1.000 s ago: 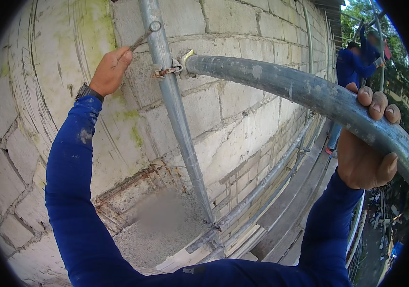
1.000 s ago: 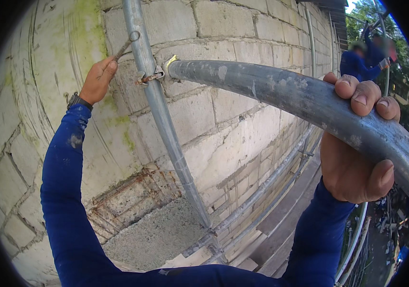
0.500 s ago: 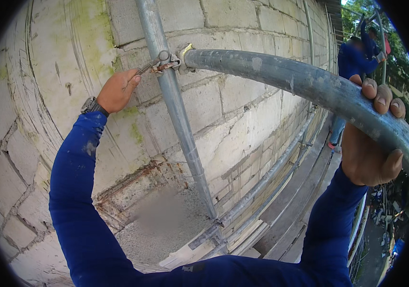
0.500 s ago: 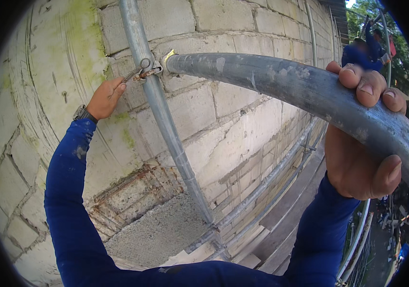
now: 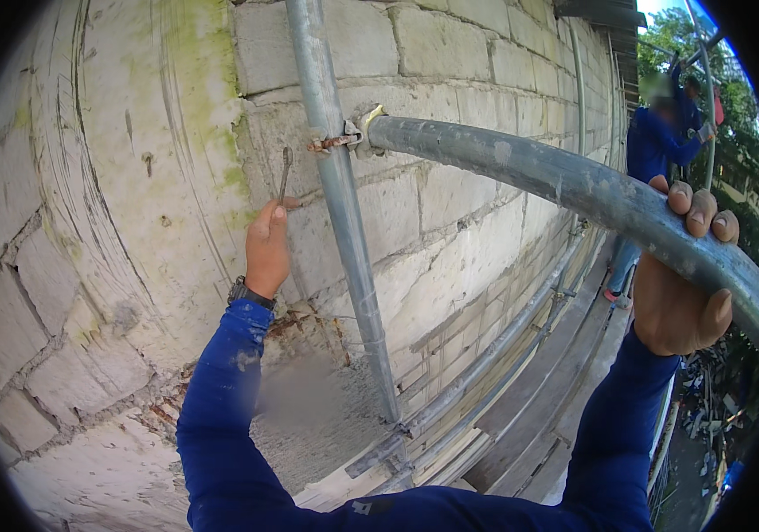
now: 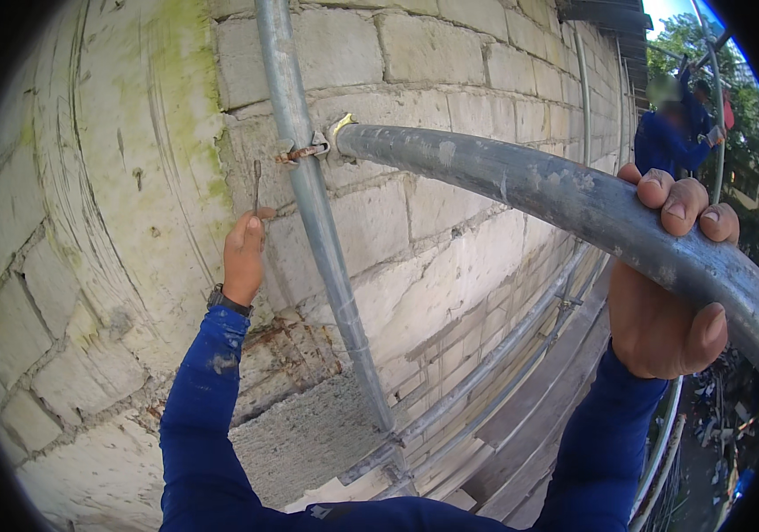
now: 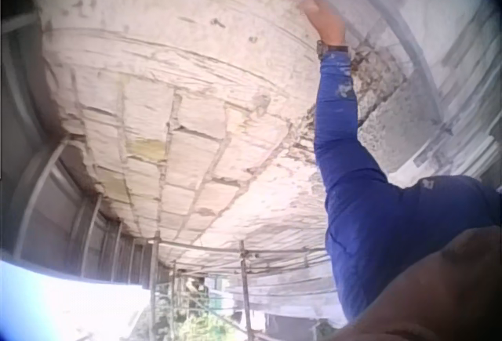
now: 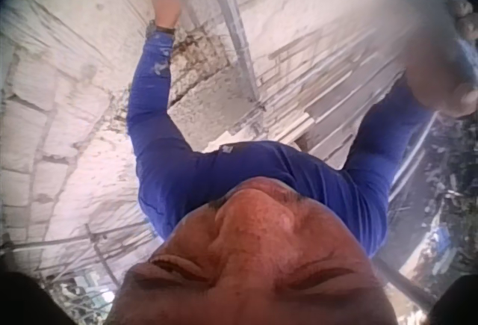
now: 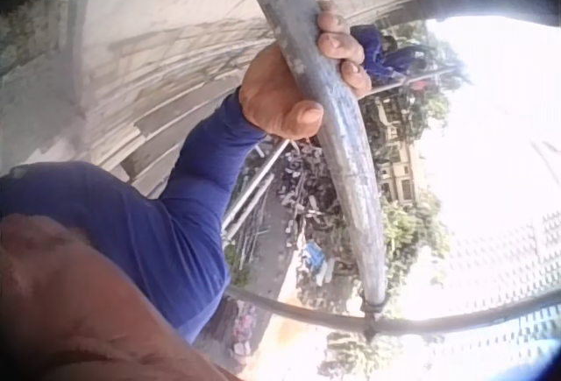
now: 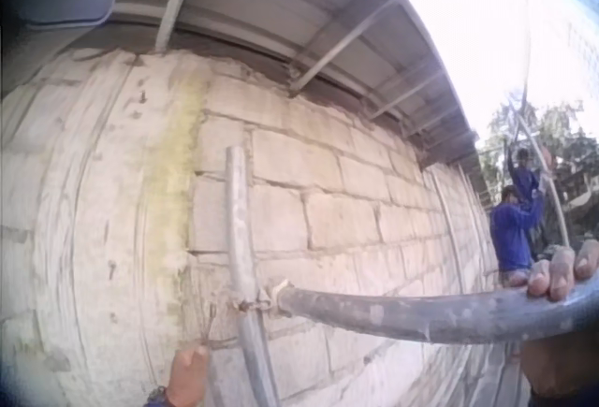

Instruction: The person uses a spanner to tighten couplers on metal scaffolding poles attached to a building wall. They systematically secure horizontal and vertical joints, ensuring the structure is stable while working at height.

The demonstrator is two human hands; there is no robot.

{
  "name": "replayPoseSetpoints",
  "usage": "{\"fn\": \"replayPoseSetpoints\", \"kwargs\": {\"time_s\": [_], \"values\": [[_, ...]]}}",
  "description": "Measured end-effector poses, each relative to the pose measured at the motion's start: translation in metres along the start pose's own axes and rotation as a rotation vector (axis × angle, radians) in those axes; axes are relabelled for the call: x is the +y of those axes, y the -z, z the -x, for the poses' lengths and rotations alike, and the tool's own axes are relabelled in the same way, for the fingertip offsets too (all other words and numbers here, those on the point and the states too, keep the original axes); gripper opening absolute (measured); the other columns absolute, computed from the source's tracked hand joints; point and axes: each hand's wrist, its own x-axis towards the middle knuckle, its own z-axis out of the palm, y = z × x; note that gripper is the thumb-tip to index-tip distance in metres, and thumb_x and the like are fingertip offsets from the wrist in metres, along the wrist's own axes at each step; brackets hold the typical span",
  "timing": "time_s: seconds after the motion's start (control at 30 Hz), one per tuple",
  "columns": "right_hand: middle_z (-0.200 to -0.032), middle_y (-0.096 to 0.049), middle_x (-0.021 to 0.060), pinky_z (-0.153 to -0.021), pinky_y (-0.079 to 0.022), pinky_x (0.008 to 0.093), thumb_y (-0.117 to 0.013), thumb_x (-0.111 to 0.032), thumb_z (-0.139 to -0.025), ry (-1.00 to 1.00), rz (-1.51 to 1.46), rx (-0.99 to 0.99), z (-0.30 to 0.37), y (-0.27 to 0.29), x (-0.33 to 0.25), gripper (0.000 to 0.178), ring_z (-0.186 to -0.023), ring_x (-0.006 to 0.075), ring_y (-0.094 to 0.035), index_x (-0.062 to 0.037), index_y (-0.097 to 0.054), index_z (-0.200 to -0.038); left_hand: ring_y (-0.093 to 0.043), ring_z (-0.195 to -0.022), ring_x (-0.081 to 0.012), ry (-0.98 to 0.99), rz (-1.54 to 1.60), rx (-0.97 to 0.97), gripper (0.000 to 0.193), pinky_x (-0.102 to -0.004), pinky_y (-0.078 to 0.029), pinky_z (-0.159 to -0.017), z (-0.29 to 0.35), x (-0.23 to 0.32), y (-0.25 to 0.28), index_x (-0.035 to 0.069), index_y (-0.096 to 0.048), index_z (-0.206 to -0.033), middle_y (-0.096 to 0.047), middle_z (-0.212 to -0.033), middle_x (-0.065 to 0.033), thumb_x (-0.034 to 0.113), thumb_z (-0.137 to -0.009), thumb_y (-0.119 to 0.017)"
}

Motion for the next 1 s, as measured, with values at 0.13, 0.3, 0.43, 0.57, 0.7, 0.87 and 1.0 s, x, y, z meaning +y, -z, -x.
{"fn": "replayPoseSetpoints", "kwargs": {"time_s": [0.13, 0.3, 0.43, 0.57, 0.7, 0.87, 1.0], "values": [[-0.119, -0.056, 0.0058, -0.133, -0.018, 0.0517, -0.084, -0.039, -0.083, -0.010, 0.003, 0.028, 0.001, -0.001, 0.000, 0.055, -0.135, 0.0300, -0.048, -0.0144, -0.058, -0.124, -0.054, -0.070, -0.0082, 0.069, -0.034, 0.026, 0.041, -0.0282, -0.045, -0.064, 0.001, 0.005, -0.017, -0.001, -0.068, -0.124, -0.057, -0.075, 0.0004, 0.034, -0.110, -0.053], [-0.120, -0.056, 0.0056, -0.132, -0.018, 0.0517, -0.083, -0.040, -0.084, -0.005, 0.016, 0.013, 0.000, -0.001, 0.001, 0.055, -0.136, 0.0302, -0.048, -0.0150, -0.058, -0.126, -0.069, -0.090, -0.0244, -0.143, -0.172, 0.146, 0.036, -0.0373, -0.054, -0.083, -0.001, 0.024, -0.027, -0.004, -0.067, -0.128, -0.071, -0.096, -0.0136, 0.025, -0.109, -0.053], [-0.123, -0.056, 0.0060, -0.131, -0.019, 0.0520, -0.079, -0.043, -0.087, 0.008, 0.049, -0.049, -0.002, 0.004, 0.001, 0.056, -0.137, 0.0302, -0.049, -0.0169, -0.056, -0.130, -0.068, -0.106, -0.0389, -0.303, -0.135, 0.221, 0.034, -0.0424, -0.051, -0.095, -0.009, 0.019, -0.041, -0.004, -0.065, -0.130, -0.070, -0.115, -0.0260, 0.018, -0.109, -0.052], [-0.121, -0.055, 0.0060, -0.133, -0.018, 0.0519, -0.082, -0.040, -0.085, -0.004, 0.029, -0.037, -0.001, 0.003, 0.001, 0.056, -0.136, 0.0301, -0.047, -0.0153, -0.057, -0.128, -0.067, -0.110, -0.0410, -0.352, -0.095, 0.217, 0.039, -0.0428, -0.050, -0.098, -0.022, 0.006, -0.051, -0.007, -0.063, -0.131, -0.068, -0.121, -0.0279, 0.023, -0.111, -0.049], [-0.123, -0.056, 0.0061, -0.132, -0.018, 0.0523, -0.080, -0.042, -0.087, 0.007, 0.044, -0.091, -0.003, 0.006, 0.002, 0.056, -0.138, 0.0303, -0.047, -0.0159, -0.057, -0.132, -0.067, -0.105, -0.0402, -0.344, -0.172, 0.205, 0.039, -0.0426, -0.051, -0.095, -0.039, -0.012, -0.058, -0.007, -0.063, -0.131, -0.069, -0.115, -0.0259, 0.023, -0.111, -0.047], [-0.129, -0.057, 0.0069, -0.129, -0.023, 0.0520, -0.079, -0.048, -0.089, 0.047, 0.101, -0.193, -0.006, 0.020, 0.004, 0.064, -0.140, 0.0312, -0.049, -0.0176, -0.053, -0.139, -0.066, -0.086, -0.0317, -0.318, -0.161, 0.204, 0.040, -0.0387, -0.052, -0.081, -0.042, -0.017, -0.066, -0.006, -0.063, -0.128, -0.067, -0.102, -0.0183, 0.026, -0.112, -0.047], [-0.128, -0.057, 0.0052, -0.131, -0.020, 0.0519, -0.080, -0.045, -0.088, 0.012, 0.104, -0.223, -0.007, 0.021, 0.001, 0.061, -0.141, 0.0300, -0.047, -0.0182, -0.055, -0.137, -0.060, -0.069, -0.0161, -0.173, 0.098, 0.181, 0.035, -0.0322, -0.050, -0.066, -0.028, -0.012, -0.066, -0.002, -0.063, -0.113, -0.062, -0.089, -0.0096, 0.030, -0.112, -0.049]]}}
